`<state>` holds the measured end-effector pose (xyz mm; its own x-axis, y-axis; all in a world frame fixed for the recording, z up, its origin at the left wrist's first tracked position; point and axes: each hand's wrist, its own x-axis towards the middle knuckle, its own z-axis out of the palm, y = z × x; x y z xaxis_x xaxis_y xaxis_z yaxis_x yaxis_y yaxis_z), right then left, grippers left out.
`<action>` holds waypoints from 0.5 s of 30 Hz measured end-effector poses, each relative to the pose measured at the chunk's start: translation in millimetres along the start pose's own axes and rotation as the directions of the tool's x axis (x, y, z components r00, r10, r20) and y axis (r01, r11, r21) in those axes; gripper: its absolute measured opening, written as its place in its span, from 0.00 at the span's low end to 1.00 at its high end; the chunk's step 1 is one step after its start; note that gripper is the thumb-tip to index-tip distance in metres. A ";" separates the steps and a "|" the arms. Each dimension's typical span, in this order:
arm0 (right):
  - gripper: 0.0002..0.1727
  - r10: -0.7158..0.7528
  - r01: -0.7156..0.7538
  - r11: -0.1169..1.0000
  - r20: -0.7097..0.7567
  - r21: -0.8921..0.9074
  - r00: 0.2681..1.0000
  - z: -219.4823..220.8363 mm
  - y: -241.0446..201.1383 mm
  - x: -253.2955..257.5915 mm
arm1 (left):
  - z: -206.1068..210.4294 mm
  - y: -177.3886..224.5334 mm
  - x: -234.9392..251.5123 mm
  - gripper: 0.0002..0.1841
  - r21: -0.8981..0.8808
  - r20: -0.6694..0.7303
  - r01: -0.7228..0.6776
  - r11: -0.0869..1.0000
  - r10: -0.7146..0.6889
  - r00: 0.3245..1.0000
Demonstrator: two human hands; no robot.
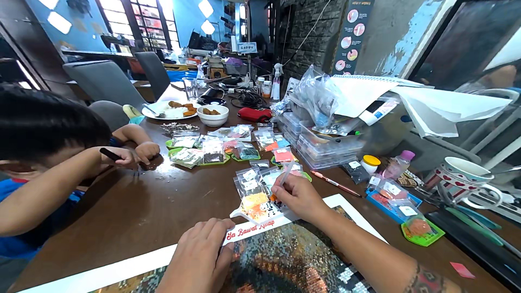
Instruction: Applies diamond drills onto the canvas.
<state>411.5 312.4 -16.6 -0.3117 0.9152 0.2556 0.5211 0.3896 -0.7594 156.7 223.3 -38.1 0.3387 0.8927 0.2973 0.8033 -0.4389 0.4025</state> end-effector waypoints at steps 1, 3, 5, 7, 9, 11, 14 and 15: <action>0.09 -0.006 0.006 1.000 0.000 -0.003 1.000 0.3 0.1 -0.1 | 0.1 0.3 -0.2 0.17 -0.001 0.001 -0.001 1.000 0.001 1.000; 0.09 -0.008 0.008 1.000 -0.003 -0.012 1.000 0.6 0.0 -0.4 | 0.0 0.3 -0.3 0.18 0.003 0.002 0.001 1.000 -0.001 1.000; 0.09 0.009 -0.009 1.000 0.001 -0.006 1.000 0.0 -0.3 -0.2 | 0.3 -0.1 -0.3 0.17 0.002 0.004 0.007 1.000 -0.007 1.000; 0.08 0.016 -0.016 1.000 0.000 0.016 1.000 -0.5 -0.7 -0.5 | 1.3 -0.3 -0.7 0.17 0.003 -0.011 0.002 1.000 -0.002 1.000; 0.07 0.011 -0.011 0.999 -0.012 0.035 1.000 -2.1 -3.3 -1.8 | 2.6 0.0 -0.8 0.17 0.002 -0.023 0.002 1.000 -0.002 1.000; 0.07 0.012 -0.012 0.999 -0.015 0.050 1.000 -6.6 -12.6 -3.3 | 5.6 -1.0 0.0 0.18 0.021 -0.060 -0.011 1.000 0.012 0.998; 0.06 -0.005 0.006 0.997 -0.011 0.081 1.000 -11.6 -32.9 -12.1 | 11.2 -3.2 -0.7 0.18 0.050 -0.114 -0.016 0.999 0.022 0.993; 0.05 -0.002 0.002 0.995 0.004 0.097 1.000 -13.0 -40.2 -17.0 | 12.7 -3.5 -0.5 0.19 0.054 -0.126 -0.014 0.998 0.021 0.992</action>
<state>406.1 282.5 17.3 -0.3159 0.9140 0.2548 0.4411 0.3792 -0.8134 159.9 225.7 -50.7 0.2910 0.8634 0.4122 0.8239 -0.4452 0.3508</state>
